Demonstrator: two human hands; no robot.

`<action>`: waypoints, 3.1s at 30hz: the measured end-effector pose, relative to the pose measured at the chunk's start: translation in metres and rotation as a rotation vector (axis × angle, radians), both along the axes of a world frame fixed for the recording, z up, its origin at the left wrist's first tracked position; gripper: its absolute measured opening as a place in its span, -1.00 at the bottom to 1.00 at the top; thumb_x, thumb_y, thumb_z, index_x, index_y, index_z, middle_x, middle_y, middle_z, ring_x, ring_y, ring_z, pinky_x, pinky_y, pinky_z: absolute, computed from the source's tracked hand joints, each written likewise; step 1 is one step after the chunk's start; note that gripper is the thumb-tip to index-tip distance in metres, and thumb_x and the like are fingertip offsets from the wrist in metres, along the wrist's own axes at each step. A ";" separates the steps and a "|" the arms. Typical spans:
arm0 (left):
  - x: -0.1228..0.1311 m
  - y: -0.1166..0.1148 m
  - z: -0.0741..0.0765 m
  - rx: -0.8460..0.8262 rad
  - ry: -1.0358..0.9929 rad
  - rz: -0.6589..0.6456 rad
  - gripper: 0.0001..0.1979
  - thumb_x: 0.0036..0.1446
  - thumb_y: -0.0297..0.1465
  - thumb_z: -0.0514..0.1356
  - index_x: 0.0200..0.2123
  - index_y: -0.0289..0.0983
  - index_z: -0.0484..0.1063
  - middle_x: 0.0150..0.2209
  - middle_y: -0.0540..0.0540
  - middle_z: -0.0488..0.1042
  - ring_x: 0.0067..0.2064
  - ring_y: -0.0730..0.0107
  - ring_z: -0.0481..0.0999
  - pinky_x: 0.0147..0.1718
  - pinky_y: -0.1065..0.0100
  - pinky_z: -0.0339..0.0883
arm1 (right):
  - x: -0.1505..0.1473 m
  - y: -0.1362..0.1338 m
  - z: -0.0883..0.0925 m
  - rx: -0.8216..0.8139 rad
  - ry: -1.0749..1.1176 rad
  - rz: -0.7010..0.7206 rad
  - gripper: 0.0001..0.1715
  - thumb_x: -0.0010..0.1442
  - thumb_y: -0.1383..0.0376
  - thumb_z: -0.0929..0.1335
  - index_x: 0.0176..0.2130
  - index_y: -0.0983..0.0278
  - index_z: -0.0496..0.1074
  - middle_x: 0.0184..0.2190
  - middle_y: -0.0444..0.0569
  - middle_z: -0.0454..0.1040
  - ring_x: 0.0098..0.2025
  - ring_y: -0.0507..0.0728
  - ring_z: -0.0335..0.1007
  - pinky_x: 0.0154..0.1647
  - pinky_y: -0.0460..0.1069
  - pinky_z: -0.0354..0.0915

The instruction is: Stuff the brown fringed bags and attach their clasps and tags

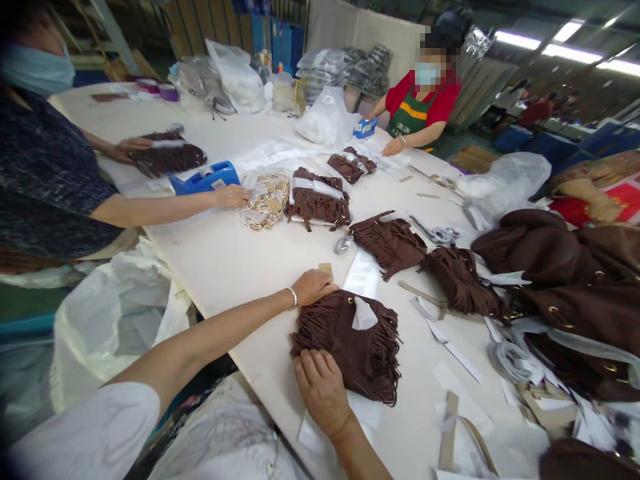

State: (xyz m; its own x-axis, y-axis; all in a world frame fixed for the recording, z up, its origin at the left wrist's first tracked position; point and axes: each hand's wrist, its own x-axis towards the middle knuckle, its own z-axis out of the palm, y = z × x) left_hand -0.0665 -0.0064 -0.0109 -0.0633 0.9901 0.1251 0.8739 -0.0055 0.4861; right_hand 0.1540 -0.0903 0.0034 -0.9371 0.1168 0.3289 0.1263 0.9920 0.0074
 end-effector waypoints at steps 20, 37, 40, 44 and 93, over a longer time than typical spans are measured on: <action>0.095 -0.150 0.051 0.176 0.266 -0.321 -0.46 0.23 -0.37 0.12 0.26 -0.33 0.12 0.22 -0.28 0.30 0.20 0.03 0.31 0.12 0.02 0.27 | 0.124 0.006 0.014 -0.148 0.085 -0.660 -0.44 0.30 0.35 0.26 0.26 0.30 0.16 0.22 0.16 0.25 0.22 0.26 0.19 0.17 0.18 0.24; 0.084 -0.140 0.021 0.136 0.468 -0.342 -0.35 0.08 -0.67 -0.05 0.27 -0.27 0.16 0.22 -0.18 0.32 0.21 0.16 0.33 0.16 0.03 0.27 | 0.141 0.033 -0.019 -0.082 0.058 -0.659 -0.67 0.28 0.45 0.26 0.03 0.36 0.40 -0.28 0.06 0.48 -0.26 0.16 0.39 -0.21 0.02 0.35; 0.104 -0.141 0.059 0.112 0.456 -0.344 -0.35 0.14 -0.50 0.06 0.31 -0.27 0.04 0.29 -0.21 0.20 0.29 0.00 0.16 0.23 -0.14 0.07 | 0.146 0.030 -0.009 -0.149 0.098 -0.679 -0.60 0.28 0.46 0.24 0.10 0.30 0.33 -0.19 0.04 0.49 -0.17 0.12 0.42 -0.15 -0.01 0.36; 0.138 -0.129 0.090 0.128 0.443 -0.372 -0.38 0.21 -0.24 0.13 0.28 -0.30 0.10 0.17 -0.30 0.30 0.17 -0.06 0.28 0.09 -0.07 0.23 | 0.155 0.004 0.006 -0.397 0.356 -0.881 -0.53 0.32 0.40 0.19 0.19 0.24 0.19 0.03 0.06 0.42 0.01 0.13 0.39 -0.02 0.02 0.34; 0.142 -0.077 0.090 0.114 0.213 -0.491 -0.92 0.26 -0.36 0.06 -0.29 -0.19 0.32 -0.30 -0.04 0.39 -0.23 0.26 0.44 -0.23 0.26 0.32 | 0.140 -0.028 0.029 -0.189 0.216 -0.761 -0.71 0.35 0.23 0.23 -0.02 0.33 0.39 -0.03 0.16 0.44 0.04 0.22 0.31 0.06 0.11 0.20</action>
State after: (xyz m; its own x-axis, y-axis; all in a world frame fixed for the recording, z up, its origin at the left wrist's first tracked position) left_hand 0.0751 -0.0832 0.0795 0.4412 0.8765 0.1928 0.8343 -0.4797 0.2716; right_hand 0.2942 -0.1180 0.0323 -0.4964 0.7681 0.4045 0.7459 0.6158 -0.2538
